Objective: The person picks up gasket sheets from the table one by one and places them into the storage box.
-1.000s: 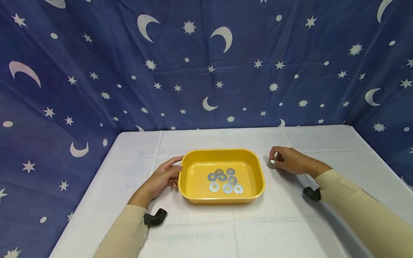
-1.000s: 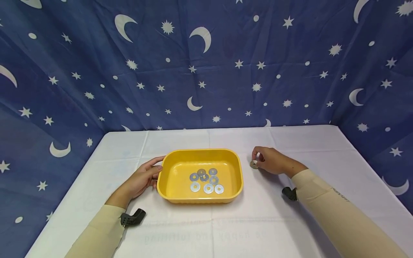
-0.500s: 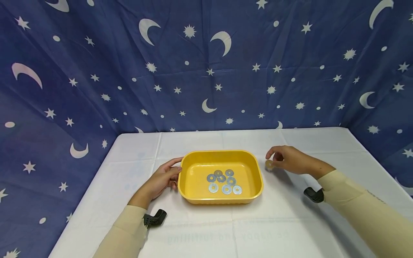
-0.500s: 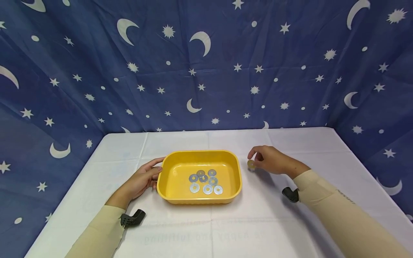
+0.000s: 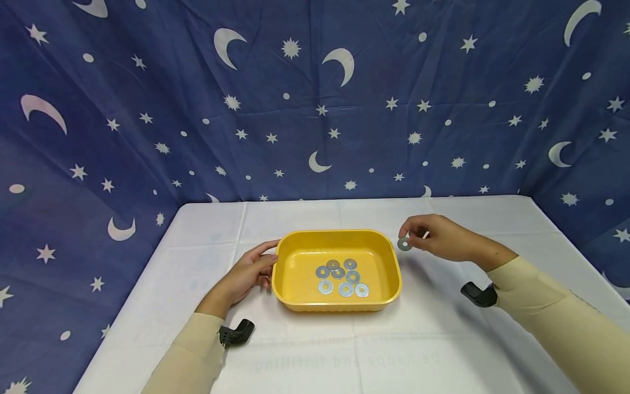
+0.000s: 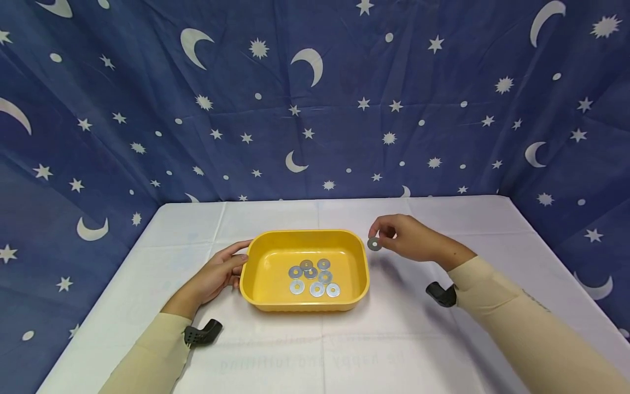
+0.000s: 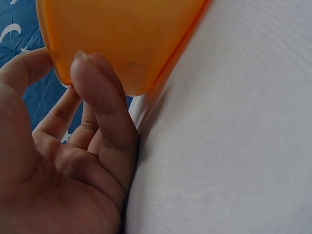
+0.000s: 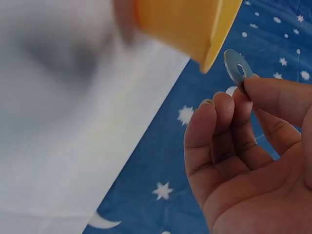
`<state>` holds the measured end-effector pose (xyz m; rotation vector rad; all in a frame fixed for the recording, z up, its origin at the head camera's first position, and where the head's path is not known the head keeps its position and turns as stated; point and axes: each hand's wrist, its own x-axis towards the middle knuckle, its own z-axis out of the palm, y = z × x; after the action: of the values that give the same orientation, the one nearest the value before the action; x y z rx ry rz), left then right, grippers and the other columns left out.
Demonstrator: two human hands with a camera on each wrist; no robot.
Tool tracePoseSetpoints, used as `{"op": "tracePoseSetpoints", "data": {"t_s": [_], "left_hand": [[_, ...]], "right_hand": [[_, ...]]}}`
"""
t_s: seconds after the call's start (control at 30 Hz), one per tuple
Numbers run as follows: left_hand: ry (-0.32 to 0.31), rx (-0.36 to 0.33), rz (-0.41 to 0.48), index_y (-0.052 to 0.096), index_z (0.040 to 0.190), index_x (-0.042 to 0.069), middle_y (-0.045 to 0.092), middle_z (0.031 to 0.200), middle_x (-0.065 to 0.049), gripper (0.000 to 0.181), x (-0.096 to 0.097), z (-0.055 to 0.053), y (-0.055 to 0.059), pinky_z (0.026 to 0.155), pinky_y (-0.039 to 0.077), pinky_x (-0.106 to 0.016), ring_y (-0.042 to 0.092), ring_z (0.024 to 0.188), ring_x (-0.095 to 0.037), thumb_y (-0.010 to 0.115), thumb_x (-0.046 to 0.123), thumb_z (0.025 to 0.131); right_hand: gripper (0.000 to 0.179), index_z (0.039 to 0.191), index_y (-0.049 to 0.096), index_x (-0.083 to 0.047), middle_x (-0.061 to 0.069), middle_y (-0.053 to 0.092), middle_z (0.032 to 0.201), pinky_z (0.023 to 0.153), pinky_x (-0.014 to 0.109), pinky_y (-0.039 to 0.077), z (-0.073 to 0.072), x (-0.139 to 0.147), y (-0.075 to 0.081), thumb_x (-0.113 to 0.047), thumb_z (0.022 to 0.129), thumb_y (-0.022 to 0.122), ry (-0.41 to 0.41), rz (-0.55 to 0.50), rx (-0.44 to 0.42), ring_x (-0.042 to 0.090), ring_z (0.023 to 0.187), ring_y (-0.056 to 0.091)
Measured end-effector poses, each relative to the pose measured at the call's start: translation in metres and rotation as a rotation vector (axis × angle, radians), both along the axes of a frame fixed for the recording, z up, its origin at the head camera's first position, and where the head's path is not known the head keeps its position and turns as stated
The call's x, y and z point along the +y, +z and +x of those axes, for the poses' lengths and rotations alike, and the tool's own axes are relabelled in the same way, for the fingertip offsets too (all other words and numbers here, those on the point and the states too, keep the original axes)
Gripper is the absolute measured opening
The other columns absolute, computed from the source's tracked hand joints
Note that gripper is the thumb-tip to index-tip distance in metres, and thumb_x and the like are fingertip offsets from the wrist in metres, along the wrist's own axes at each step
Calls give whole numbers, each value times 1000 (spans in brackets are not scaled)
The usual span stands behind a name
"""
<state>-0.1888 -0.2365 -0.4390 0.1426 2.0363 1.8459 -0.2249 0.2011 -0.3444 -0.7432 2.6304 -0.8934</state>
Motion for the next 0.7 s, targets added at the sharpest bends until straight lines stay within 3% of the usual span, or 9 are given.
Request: {"op": "tracePoseSetpoints", "data": {"t_s": [0.3,0.4,0.7], "left_hand": [[10,1,-3,42,151,21,61,85,-1,52,-1,0,-1,56,51,-21,57,63,-12,56,31,101],[8,10,4,43,150,21,60,84,-1,52,0,-1,-3,56,51,-20,57,62,-12,56,32,101],[5,1,15,42,151,20,61,83,-1,52,0,0,-3,55,51,-20,56,61,-12,56,30,102]], "right_hand": [[14,103,68,-13,3,64,85,71,24,53,2,-36,3,-4,96,61,92,-33,-5,18,81,57],[15,100,68,-14,1,63,84,71,25,53,2,-47,1,-2,95,60,120,-41,15,17,80,57],[17,98,68,-14,0,60,81,67,24,50,-1,-71,-12,1,93,63,193,-8,-32,15,77,54]]}}
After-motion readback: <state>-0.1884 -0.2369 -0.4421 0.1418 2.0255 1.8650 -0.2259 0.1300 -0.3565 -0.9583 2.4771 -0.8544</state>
